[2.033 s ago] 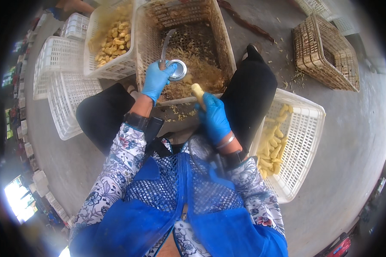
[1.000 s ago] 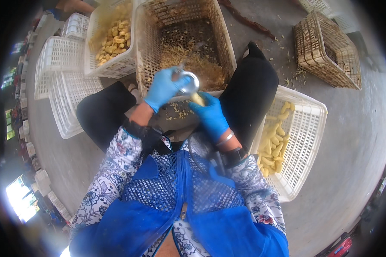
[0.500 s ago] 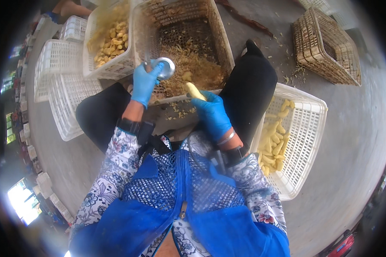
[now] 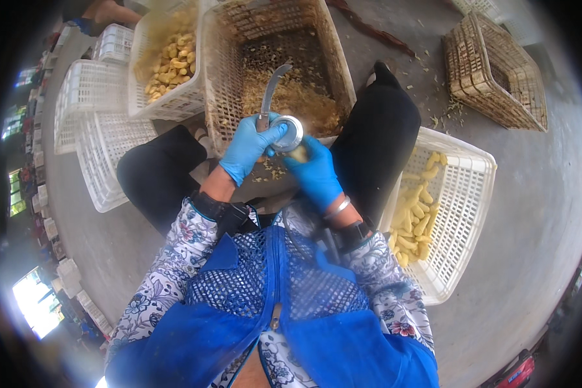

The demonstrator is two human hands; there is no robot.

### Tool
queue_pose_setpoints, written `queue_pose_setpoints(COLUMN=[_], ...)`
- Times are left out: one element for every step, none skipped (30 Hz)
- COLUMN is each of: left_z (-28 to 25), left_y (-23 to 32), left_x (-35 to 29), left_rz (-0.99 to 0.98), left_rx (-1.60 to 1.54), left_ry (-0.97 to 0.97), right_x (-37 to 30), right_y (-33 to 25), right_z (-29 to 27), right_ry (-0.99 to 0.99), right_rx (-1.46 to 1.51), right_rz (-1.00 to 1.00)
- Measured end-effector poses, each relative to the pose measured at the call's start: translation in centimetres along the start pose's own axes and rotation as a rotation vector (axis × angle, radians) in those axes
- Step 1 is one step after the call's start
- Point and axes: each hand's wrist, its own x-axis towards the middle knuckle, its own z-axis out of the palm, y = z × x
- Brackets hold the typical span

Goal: The person peels ginger by hand using a scraper tool. They pick up pieces of ginger from a white plastic crate, scrape off the skin into a brown waste basket, and place the peeled ginger into another white crate.

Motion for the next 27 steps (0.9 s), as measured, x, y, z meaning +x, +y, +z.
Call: queue_pose_setpoints(left_z=[0.4, 0.4, 0.3, 0.3, 0.3, 0.3, 0.3, 0.0, -0.7, -1.2, -1.5, -1.7, -1.8, -1.3, -0.4, -0.2, 0.0, -0.3, -1.0, -1.9, -3.2, -4.9, -5.4, -5.5, -4.8, -3.6, -2.1], left_y=[-0.5, -0.8, -1.2, -1.5, -1.5, -1.5, -1.5, -1.0, 0.0, 0.6, 0.7, 0.7, 0.7, 0.6, 0.0, -0.3, -0.5, -0.5, -0.4, -0.4, -0.3, 0.0, 0.8, 1.8, 1.6, 1.3, 1.3], left_x=[-0.1, 0.0, 0.1, 0.2, 0.3, 0.3, 0.3, 0.4, 0.2, 0.2, 0.1, 0.1, 0.0, -0.6, -0.8, -0.9, -0.9, -0.6, 0.0, 0.5, 1.0, 1.5, 1.7, 1.1, 1.1, 0.8, 0.6], left_rz=[0.033, 0.031, 0.108, 0.185, 0.184, 0.249, 0.313, 0.314, 0.18, 0.045, 0.044, 0.092, 0.14, 0.133, 0.276, 0.31, 0.345, 0.345, 0.365, 0.381, 0.381, 0.316, 0.251, 0.129, 0.129, 0.194, 0.262], left_rx=[-0.007, -0.01, -0.098, -0.186, -0.186, -0.187, -0.189, -0.188, -0.176, -0.163, -0.163, -0.155, -0.147, -0.052, 0.142, 0.258, 0.372, 0.371, 0.427, 0.483, 0.483, 0.376, 0.265, 0.129, 0.128, 0.245, 0.361], left_ry=[0.019, 0.016, 0.008, 0.001, -0.001, -0.006, -0.01, -0.014, 0.069, 0.151, 0.153, 0.211, 0.269, 0.228, 0.171, 0.161, 0.15, 0.15, 0.183, 0.22, 0.221, 0.329, 0.426, 0.358, 0.352, 0.249, 0.134], right_x=[-0.1, -0.1, -0.2, -0.3, -0.4, -0.5, -0.5, -0.6, -0.5, -0.4, -0.3, -0.1, -0.1, 0.0, 0.1, 0.1, 0.1, 0.0, 0.0, -0.2, -0.2, -0.4, -0.4, -0.3, -0.3, -0.3, 0.0], right_y=[-0.1, -0.4, -0.6, -1.1, -1.7, -2.0, -2.0, -2.0, -2.0, -1.6, -0.9, -0.3, 0.1, 0.2, 0.4, 0.8, 1.0, 1.1, 1.1, 0.5, -0.1, -0.3, -0.2, 0.0, 0.2, 0.5, 1.0], right_z=[0.1, 0.2, 0.1, -0.3, -0.8, -1.1, -0.9, -0.9, -0.7, -0.5, -0.1, 0.2, 0.2, 0.3, 0.3, 0.4, 0.4, 0.4, 0.3, 0.4, 0.5, 0.4, 0.3, 0.3, 0.3, 0.5, 0.3], right_ry=[0.003, 0.013, 0.024, 0.026, -0.088, -0.204, -0.205, -0.173, -0.141, -0.139, -0.091, -0.042, -0.043, -0.026, -0.008, -0.011, -0.004, 0.003, 0.004, 0.004, 0.007, 0.001, 0.008, 0.019, 0.03, 0.018, 0.026], right_rx=[-0.002, 0.089, 0.18, 0.179, 0.262, 0.344, 0.345, 0.286, 0.227, 0.229, 0.161, 0.093, 0.094, 0.071, 0.048, 0.049, 0.025, 0.001, -0.001, -0.063, -0.123, -0.127, -0.128, -0.199, -0.27, -0.268, -0.378], right_rz=[0.003, 0.03, 0.057, 0.059, 0.225, 0.39, 0.391, 0.381, 0.372, 0.37, 0.257, 0.145, 0.145, 0.105, 0.065, 0.066, 0.051, 0.037, 0.037, 0.06, 0.08, 0.1, 0.102, 0.055, 0.009, 0.008, -0.061])
